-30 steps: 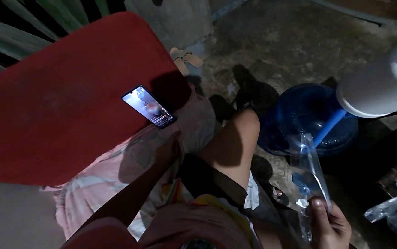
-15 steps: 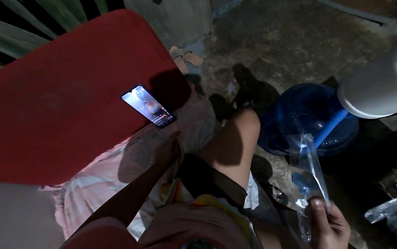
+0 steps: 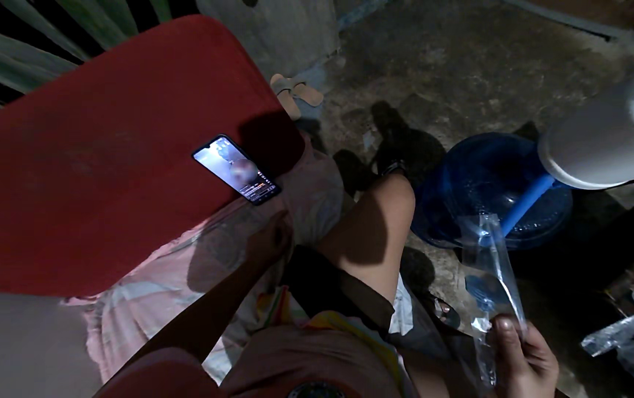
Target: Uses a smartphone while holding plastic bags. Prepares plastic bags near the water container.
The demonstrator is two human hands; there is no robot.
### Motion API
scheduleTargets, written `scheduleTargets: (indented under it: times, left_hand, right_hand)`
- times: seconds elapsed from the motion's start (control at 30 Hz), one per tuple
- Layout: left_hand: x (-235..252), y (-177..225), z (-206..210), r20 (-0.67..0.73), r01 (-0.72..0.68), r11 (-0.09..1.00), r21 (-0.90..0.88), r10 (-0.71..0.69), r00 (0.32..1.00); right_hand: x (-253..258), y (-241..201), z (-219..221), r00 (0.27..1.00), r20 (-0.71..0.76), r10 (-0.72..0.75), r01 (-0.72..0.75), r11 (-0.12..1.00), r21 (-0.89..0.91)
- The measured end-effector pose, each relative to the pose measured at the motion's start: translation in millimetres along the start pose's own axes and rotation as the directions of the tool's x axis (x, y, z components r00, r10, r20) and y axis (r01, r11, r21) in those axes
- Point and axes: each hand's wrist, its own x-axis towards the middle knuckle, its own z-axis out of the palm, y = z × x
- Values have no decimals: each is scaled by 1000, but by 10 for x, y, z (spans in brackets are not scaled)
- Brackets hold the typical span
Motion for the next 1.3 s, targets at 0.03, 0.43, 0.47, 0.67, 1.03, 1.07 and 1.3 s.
scheduleTargets:
  times: [0.03,0.43,0.47,0.67,1.03,1.07,1.3]
  left_hand:
    - [-6,-11,16,-24,-19,1000,-1,19,1000]
    - [27,-28,23,-31,-30,999,-20,29,999]
    - [27,-23,14,-21,-27,999,-18,27,999]
    - [36,-54,13,-15,-38,999,-39,37,999]
    - [-12,366,15,-93,-204,932,-299,184,978]
    - [-45,555,44,-140,-312,892,-326,281,949]
    - [-267,2041,-115,158,-407,596,-692,675,721]
  right_hand:
    - [0,-3,1,1000,2,0,0,1000,-1]
    - [-8,-22,25,1000,-27,9,-9,1000,-4]
    - [-8,-22,22,1000,-27,10,-10,1000,-4]
    - [-3,-41,29,1000,-25,-3,3,1000,8]
    - [-8,-32,11,1000,-25,-9,10,1000,14]
    - [-11,-31,16,1000,-15,-13,14,1000,19]
    - [12,128,-38,964,195,-181,183,983,9]
